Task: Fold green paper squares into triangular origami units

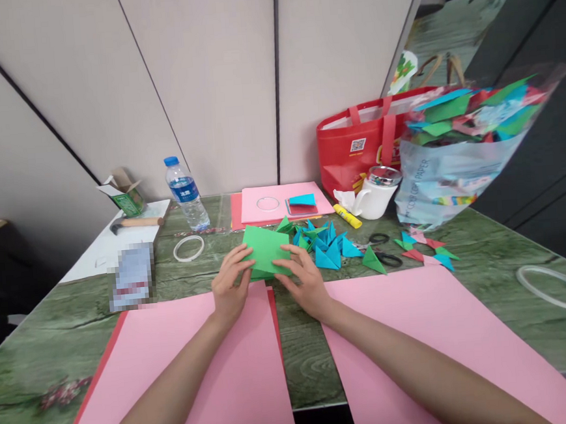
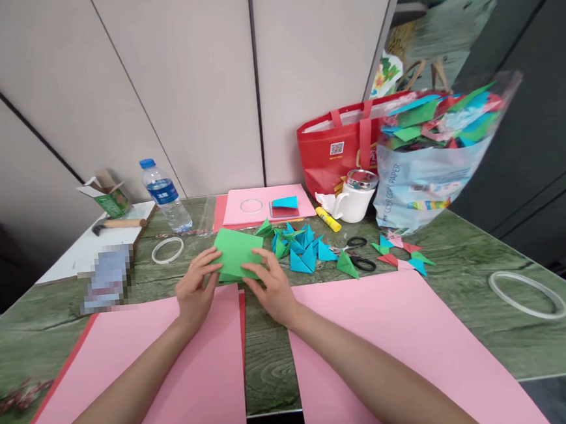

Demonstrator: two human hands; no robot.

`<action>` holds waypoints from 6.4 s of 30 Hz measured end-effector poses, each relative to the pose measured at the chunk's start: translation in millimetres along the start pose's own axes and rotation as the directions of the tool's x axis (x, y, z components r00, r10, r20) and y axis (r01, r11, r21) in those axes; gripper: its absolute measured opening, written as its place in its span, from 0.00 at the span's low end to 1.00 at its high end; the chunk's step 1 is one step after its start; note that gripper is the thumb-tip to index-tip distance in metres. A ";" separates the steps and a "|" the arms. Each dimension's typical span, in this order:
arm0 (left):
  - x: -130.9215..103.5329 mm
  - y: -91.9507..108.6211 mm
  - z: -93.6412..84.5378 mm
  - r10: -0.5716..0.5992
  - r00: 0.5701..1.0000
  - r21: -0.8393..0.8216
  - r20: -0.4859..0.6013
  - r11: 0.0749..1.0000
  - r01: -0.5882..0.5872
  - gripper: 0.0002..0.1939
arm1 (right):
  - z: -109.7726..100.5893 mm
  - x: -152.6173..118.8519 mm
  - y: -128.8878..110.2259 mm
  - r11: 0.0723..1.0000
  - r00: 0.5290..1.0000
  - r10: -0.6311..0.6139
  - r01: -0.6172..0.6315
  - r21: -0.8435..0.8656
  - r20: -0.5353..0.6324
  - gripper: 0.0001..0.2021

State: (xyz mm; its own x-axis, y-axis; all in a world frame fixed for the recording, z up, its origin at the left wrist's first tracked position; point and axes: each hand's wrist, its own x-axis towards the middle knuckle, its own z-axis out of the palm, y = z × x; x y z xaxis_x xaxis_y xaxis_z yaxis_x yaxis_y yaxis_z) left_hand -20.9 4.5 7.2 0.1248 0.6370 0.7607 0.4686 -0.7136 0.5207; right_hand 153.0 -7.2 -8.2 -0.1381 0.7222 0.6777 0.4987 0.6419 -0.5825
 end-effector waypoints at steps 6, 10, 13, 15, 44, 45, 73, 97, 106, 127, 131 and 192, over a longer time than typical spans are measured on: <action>5.0 -8.4 8.1 -0.406 0.913 -0.369 -0.040 0.855 0.364 0.31 | -5.0 4.3 2.6 0.988 0.988 0.094 -0.077 0.137 -0.124 0.07; 6.1 -13.0 7.6 -0.528 0.826 -0.476 0.197 0.685 0.551 0.31 | -5.5 3.0 2.7 0.975 0.990 0.122 -0.108 0.195 -0.065 0.07; 4.5 -8.9 6.6 -0.606 0.740 -0.503 0.290 0.562 0.657 0.19 | -1.2 0.2 3.2 0.950 0.986 0.162 -0.167 0.264 0.044 0.11; 4.0 -6.3 7.5 -0.652 0.714 -0.551 0.255 0.509 0.661 0.13 | 3.2 -1.7 4.9 0.910 0.971 0.220 -0.237 0.339 0.090 0.26; 4.5 9.7 10.0 -0.525 0.779 -0.564 0.343 0.548 0.618 0.32 | -2.6 2.4 9.9 0.919 0.947 0.312 -0.322 0.227 0.077 0.23; 4.9 10.7 10.2 -0.522 0.778 -0.577 0.350 0.533 0.618 0.36 | -2.6 2.3 10.2 0.924 0.948 0.311 -0.318 0.210 0.067 0.22; 3.1 9.9 9.6 -0.620 0.734 -0.421 0.276 0.609 0.672 0.12 | -1.9 0.7 9.9 0.934 0.960 0.268 -0.279 0.221 0.080 0.16; 4.0 15.1 7.7 -0.633 0.733 -0.366 0.249 0.639 0.676 0.13 | -1.2 -0.5 9.1 0.919 0.940 0.324 -0.340 0.197 0.109 0.16; 2.9 12.8 8.3 -0.614 0.758 -0.362 0.222 0.670 0.648 0.12 | -1.0 0.7 6.4 0.848 0.898 0.422 -0.440 0.297 0.125 0.18; 3.4 15.0 8.9 -0.623 0.759 -0.392 0.189 0.661 0.640 0.10 | -0.6 5.6 13.9 0.783 0.853 0.496 -0.520 0.341 0.162 0.13; 3.5 15.9 9.0 -0.629 0.751 -0.396 0.200 0.650 0.649 0.11 | -0.2 5.0 14.3 0.781 0.851 0.497 -0.524 0.340 0.169 0.12; -1.6 9.5 11.3 -0.540 0.786 -0.208 0.301 0.767 0.607 0.12 | 2.4 5.0 17.5 0.821 0.870 0.402 -0.481 0.309 0.286 0.09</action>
State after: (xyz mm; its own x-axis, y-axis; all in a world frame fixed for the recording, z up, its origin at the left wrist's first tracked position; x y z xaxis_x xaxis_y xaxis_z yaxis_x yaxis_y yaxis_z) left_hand -6.7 -0.1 6.6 0.1082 0.9739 0.1994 0.2532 -0.2210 0.9418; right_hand 159.0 8.3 -16.1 -0.1648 0.9599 0.2269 0.2112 0.2590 -0.9425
